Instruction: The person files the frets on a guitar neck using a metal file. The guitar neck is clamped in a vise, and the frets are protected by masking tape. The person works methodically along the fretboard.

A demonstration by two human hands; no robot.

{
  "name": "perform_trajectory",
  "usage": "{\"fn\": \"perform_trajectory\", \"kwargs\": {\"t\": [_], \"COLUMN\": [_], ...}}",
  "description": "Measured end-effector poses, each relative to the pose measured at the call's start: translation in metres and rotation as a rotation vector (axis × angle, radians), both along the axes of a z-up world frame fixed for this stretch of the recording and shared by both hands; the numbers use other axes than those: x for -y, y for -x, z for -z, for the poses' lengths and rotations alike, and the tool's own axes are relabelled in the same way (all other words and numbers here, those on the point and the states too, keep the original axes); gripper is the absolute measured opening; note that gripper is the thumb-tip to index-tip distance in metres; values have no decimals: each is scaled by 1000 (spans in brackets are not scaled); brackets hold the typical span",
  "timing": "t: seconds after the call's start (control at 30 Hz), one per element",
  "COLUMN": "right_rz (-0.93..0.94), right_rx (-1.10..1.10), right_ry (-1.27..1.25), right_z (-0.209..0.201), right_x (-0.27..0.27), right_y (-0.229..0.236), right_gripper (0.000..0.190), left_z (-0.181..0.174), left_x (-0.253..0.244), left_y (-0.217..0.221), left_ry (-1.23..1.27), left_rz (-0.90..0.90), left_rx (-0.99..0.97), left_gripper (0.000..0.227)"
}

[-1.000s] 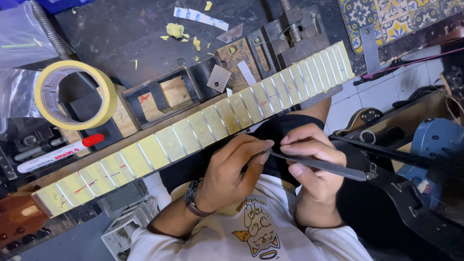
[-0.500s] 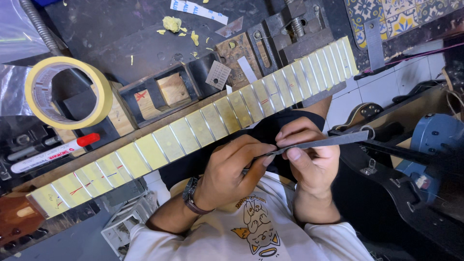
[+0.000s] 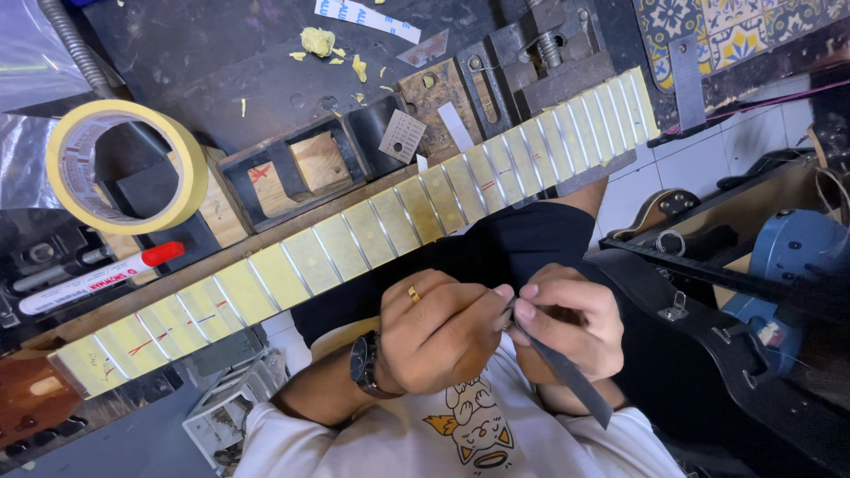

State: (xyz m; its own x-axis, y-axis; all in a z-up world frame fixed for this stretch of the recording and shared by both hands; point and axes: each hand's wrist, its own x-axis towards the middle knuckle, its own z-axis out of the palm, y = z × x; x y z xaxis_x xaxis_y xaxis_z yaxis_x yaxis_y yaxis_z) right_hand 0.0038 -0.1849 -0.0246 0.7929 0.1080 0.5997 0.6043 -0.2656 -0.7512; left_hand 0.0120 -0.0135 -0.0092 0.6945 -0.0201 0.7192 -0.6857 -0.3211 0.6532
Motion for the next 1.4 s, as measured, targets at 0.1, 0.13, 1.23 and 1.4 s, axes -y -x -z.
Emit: {"fn": "perform_trajectory", "kwargs": {"t": [0.1,0.13,1.23,1.4], "right_rz": [-50,-49,14,-102], "right_rx": [59,58,-1,-209], "right_ry": [32,32,165,-151], "right_z": [1,-1,-2,-9], "right_x": [3,2,2,-1], "right_y": [-5,-3,2,0], "right_gripper": [19,19,23,26], "left_z": [-3,-2,-18,-6], "left_x": [-2,-3,-14,-10], "left_y": [1,3,13,12], "left_ry": [-21,-21,80,149], "left_rz": [30,31,241,254], "left_rx": [10,9,-391,-347], "left_gripper": [20,20,38,18]}}
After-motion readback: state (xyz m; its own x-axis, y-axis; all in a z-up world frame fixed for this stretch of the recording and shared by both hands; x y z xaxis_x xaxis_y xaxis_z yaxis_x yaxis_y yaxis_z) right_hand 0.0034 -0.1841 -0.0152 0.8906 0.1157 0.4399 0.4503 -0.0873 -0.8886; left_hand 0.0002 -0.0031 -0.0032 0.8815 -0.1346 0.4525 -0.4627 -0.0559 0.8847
